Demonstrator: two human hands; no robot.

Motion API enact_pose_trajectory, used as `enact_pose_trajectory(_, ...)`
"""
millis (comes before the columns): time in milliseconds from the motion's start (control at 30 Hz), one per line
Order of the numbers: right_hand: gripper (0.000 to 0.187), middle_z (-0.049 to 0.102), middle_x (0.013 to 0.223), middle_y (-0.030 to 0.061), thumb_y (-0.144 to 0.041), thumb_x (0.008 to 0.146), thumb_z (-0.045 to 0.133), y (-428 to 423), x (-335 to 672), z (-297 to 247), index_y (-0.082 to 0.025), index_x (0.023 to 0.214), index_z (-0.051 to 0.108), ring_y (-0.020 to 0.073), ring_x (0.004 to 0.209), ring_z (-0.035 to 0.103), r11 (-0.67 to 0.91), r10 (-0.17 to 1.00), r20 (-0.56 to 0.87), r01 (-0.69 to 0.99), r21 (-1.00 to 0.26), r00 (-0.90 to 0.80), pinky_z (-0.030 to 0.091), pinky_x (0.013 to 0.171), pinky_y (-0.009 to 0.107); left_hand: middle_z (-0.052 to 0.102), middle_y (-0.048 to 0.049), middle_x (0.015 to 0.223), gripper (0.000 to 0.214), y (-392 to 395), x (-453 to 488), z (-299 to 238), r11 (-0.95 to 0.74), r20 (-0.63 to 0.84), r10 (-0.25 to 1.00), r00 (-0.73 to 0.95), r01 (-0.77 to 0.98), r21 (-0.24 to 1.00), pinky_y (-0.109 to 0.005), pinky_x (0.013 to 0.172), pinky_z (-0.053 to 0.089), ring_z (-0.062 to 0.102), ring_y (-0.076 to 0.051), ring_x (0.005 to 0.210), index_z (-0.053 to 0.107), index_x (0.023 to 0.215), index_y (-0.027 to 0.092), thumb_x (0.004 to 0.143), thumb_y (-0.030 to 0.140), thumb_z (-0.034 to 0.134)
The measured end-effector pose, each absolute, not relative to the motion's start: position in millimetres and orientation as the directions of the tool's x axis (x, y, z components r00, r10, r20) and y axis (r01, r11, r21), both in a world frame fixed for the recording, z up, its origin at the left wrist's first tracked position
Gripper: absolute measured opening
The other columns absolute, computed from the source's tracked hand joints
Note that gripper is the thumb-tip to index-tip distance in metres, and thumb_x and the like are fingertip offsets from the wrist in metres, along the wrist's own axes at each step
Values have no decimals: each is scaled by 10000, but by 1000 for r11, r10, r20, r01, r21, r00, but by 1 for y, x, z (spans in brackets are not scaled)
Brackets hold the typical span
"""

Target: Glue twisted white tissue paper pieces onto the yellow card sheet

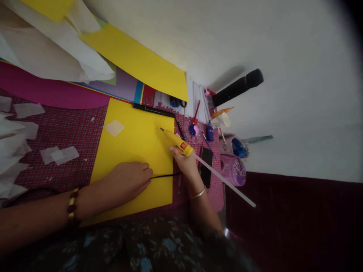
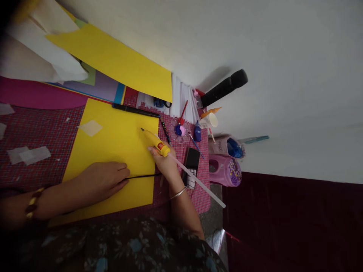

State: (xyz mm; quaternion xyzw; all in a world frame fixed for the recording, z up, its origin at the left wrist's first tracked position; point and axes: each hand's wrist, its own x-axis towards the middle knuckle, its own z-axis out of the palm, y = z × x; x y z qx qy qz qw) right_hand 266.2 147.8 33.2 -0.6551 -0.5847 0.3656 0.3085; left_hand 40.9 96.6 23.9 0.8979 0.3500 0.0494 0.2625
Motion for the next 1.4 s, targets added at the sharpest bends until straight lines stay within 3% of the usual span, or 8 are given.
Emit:
enact_pose_trajectory(267, 288, 630, 755, 2, -489, 825, 702, 146, 269, 32, -222, 800, 597, 170, 713, 568, -16, 999, -43, 582, -813, -31, 486, 679, 302, 712, -86, 849, 199, 97, 42, 26, -602, -119, 656, 745, 612, 513, -334, 592, 360, 637, -222, 733, 705, 895, 158, 990, 168, 531)
enact_pose_trajectory(467, 350, 548, 641, -27, -564, 780, 684, 147, 268, 31, -237, 749, 562, 141, 574, 473, -109, 993, -114, 536, -837, 24, 429, 540, 281, 717, -91, 870, 204, 98, 42, 30, -585, -157, 651, 743, 622, 520, -338, 594, 371, 639, -229, 739, 715, 910, 153, 995, 162, 529)
enact_pose_trajectory(767, 316, 594, 713, -2, -521, 809, 703, 145, 268, 29, -230, 782, 584, 166, 678, 551, -66, 996, -88, 529, -846, -16, 474, 601, 280, 703, -81, 823, 172, 99, 43, 31, -580, -111, 668, 736, 608, 543, -331, 593, 374, 620, -215, 710, 705, 855, 155, 963, 140, 572)
enact_pose_trajectory(933, 325, 580, 686, -6, -538, 787, 687, 146, 267, 28, -227, 788, 591, 147, 595, 506, -122, 992, -120, 497, -859, 37, 459, 544, 281, 709, -82, 841, 191, 100, 43, 30, -601, -120, 654, 747, 609, 517, -339, 591, 377, 638, -230, 725, 704, 876, 156, 983, 157, 547)
enact_pose_trajectory(1233, 345, 636, 752, 17, -555, 779, 704, 145, 266, 29, -221, 827, 632, 169, 684, 561, -110, 992, -124, 486, -867, 3, 503, 609, 286, 710, -82, 847, 205, 100, 43, 32, -602, -135, 643, 754, 606, 519, -344, 604, 395, 641, -230, 734, 713, 886, 158, 983, 155, 532)
enact_pose_trajectory(1400, 385, 641, 750, 13, -548, 761, 695, 147, 264, 32, -195, 912, 668, 145, 608, 531, -180, 983, -169, 450, -875, 65, 493, 556, 282, 706, -83, 829, 196, 100, 42, 31, -590, -112, 656, 747, 599, 541, -331, 593, 386, 624, -215, 707, 702, 861, 154, 972, 145, 541)
